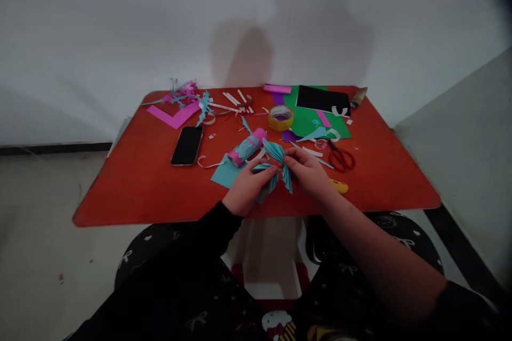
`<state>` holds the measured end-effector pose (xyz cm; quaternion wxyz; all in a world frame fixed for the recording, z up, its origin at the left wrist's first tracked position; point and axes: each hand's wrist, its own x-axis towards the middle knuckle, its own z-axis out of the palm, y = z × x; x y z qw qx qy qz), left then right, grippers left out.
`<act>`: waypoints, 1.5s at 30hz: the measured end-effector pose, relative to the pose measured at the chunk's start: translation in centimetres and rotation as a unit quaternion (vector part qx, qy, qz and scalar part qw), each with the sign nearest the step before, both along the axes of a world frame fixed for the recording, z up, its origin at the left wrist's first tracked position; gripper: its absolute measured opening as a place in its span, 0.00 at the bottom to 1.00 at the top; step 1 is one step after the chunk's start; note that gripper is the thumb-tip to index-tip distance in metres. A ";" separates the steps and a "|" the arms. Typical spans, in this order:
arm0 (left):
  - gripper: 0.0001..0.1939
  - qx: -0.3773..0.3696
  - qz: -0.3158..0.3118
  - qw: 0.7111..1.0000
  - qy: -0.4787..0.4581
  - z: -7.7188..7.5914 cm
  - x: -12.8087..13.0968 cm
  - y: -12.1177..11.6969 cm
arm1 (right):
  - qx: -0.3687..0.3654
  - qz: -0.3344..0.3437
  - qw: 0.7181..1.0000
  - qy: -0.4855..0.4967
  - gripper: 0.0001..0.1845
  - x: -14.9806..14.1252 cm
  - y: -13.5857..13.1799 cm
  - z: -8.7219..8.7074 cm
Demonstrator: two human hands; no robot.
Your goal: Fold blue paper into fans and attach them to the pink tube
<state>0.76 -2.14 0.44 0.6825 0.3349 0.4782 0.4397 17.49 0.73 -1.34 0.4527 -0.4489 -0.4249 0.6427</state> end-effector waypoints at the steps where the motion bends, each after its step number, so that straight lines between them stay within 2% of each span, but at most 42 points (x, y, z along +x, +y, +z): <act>1: 0.20 0.001 -0.001 1.000 -0.001 0.0 0.0 0.0 | -0.007 0.004 1.000 0.002 0.20 0.0 0.0 0.0; 6: 0.21 0.003 -0.006 1.000 -0.005 0.3 0.0 0.0 | -0.016 0.007 1.000 -0.003 0.21 0.0 0.0 -0.1; 11: 0.21 0.001 -0.022 1.000 0.006 0.7 -0.1 0.0 | 0.020 0.014 0.999 -0.040 0.17 0.0 0.0 -0.3; 16: 0.23 0.020 -0.049 0.999 -0.005 0.3 -0.2 0.2 | 0.068 0.015 0.993 -0.092 0.13 -0.1 0.0 0.4; 21: 0.20 0.020 -0.045 0.999 -0.016 -0.1 -0.3 0.3 | 0.101 0.026 0.988 -0.116 0.10 -0.1 -0.1 0.9; 27: 0.19 0.037 -0.037 0.999 -0.008 0.3 -0.3 0.2 | 0.113 0.044 0.984 -0.133 0.11 0.2 -0.1 1.2; 33: 0.16 0.028 -0.049 0.998 0.005 0.2 -0.6 0.3 | 0.088 0.087 0.987 -0.103 0.14 0.8 0.2 1.4; 39: 0.17 0.021 -0.072 0.997 0.010 0.0 -0.8 0.4 | 0.071 0.105 0.987 -0.101 0.15 1.2 0.4 1.8; 45: 0.16 0.015 -0.058 0.998 0.016 0.2 -0.6 0.3 | 0.066 0.112 0.987 -0.096 0.15 1.2 0.3 1.4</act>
